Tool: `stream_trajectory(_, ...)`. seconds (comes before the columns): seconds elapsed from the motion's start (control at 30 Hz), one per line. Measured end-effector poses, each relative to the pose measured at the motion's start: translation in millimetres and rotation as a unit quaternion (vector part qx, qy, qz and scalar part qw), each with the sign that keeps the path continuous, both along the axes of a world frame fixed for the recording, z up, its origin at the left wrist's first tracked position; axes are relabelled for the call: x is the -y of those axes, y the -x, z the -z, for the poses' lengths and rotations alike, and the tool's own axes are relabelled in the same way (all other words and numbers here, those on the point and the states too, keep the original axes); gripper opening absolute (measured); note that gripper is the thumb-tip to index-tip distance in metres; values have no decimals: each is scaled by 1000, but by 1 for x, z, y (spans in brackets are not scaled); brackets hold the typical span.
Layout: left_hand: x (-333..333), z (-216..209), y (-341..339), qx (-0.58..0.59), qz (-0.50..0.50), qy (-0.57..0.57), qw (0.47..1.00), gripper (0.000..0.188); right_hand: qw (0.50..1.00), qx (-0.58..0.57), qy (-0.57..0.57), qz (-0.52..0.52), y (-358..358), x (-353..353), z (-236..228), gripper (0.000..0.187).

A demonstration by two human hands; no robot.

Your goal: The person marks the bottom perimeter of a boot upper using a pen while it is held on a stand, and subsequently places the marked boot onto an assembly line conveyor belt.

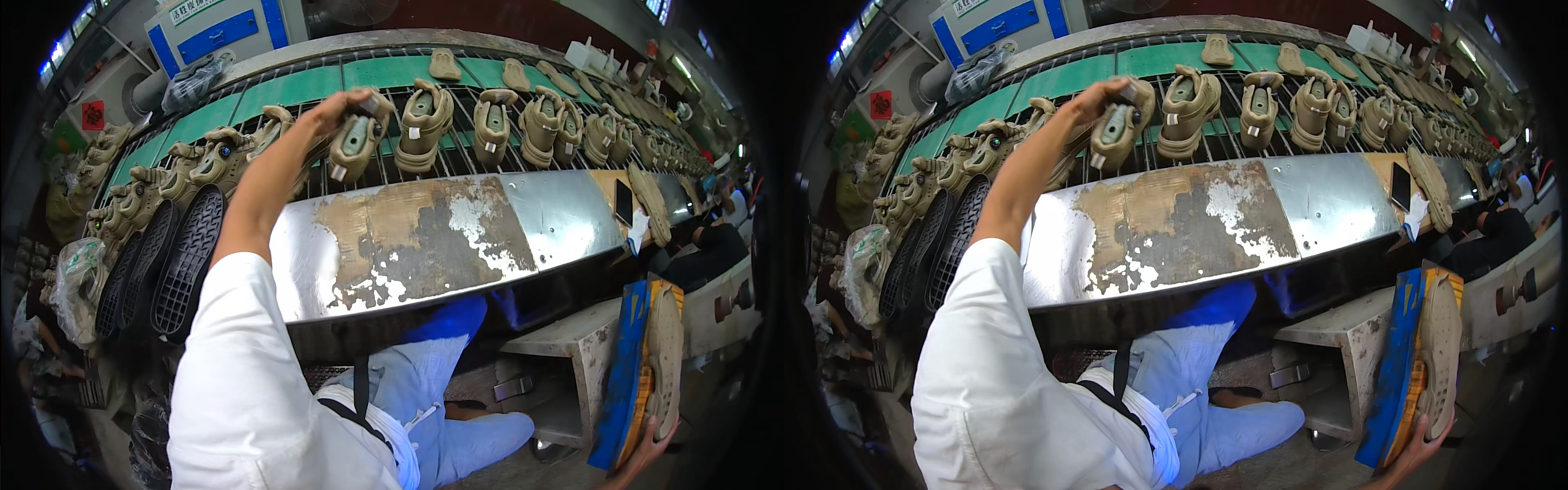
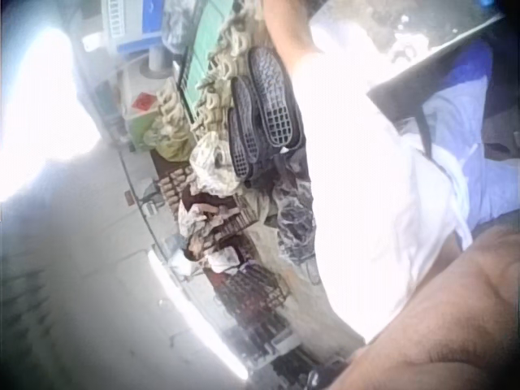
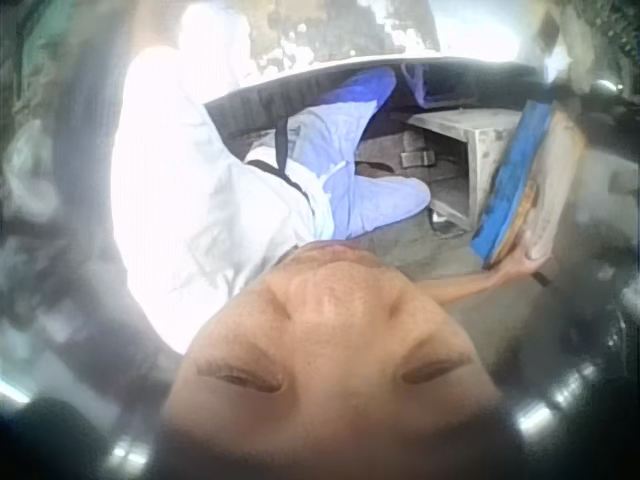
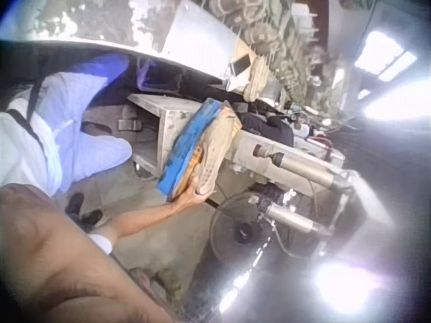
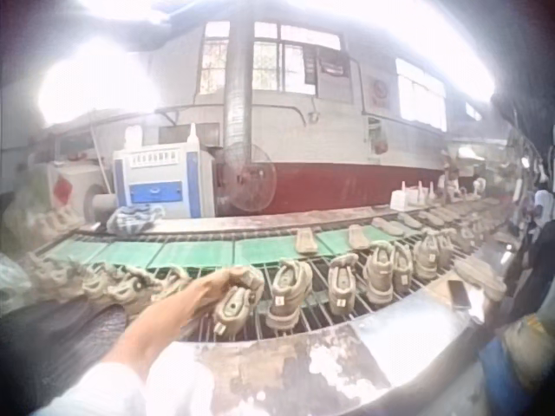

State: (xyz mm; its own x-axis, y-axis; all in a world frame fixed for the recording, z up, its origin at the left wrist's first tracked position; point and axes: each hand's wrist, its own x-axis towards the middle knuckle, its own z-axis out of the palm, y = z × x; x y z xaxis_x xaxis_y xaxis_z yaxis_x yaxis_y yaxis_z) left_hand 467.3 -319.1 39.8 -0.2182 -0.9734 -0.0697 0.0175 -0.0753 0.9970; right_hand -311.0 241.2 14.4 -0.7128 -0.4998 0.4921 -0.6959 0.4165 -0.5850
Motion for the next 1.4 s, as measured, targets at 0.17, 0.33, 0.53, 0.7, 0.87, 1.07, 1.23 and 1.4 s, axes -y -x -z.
stream_trajectory(0.17, 49, 43, -37, -16, -2, -9, 1000, 39, 985, 62, 89, -135, -36, 22, -31, 88)
stream_trajectory(0.33, 33, 20, -33, 174, -119, 158, 965, 39, 917, 142, 3, -373, -185, 137, -85, 105)
stream_trajectory(0.53, -167, -62, 94, 231, 204, 134, 942, 64, 805, 250, 98, -529, -291, 241, -39, 111)
stream_trajectory(0.7, -224, -47, 59, 56, 90, -23, 994, 45, 711, 386, 65, -585, -332, 278, -6, 114)
stream_trajectory(0.87, -187, -67, 38, 48, -67, 22, 996, 40, 779, 282, 79, -555, -327, 278, -2, 103)
stream_trajectory(1.07, -57, -70, -27, -107, -323, 81, 937, 54, 806, 264, 55, -527, -319, 271, -7, 79)
stream_trajectory(1.23, -54, -70, -137, 264, -368, 119, 883, 69, 812, 248, 50, -526, -303, 252, 6, 66)
stream_trajectory(1.4, -144, -63, -221, 658, -191, 59, 726, 100, 809, 279, 32, -516, -294, 238, 34, 63)
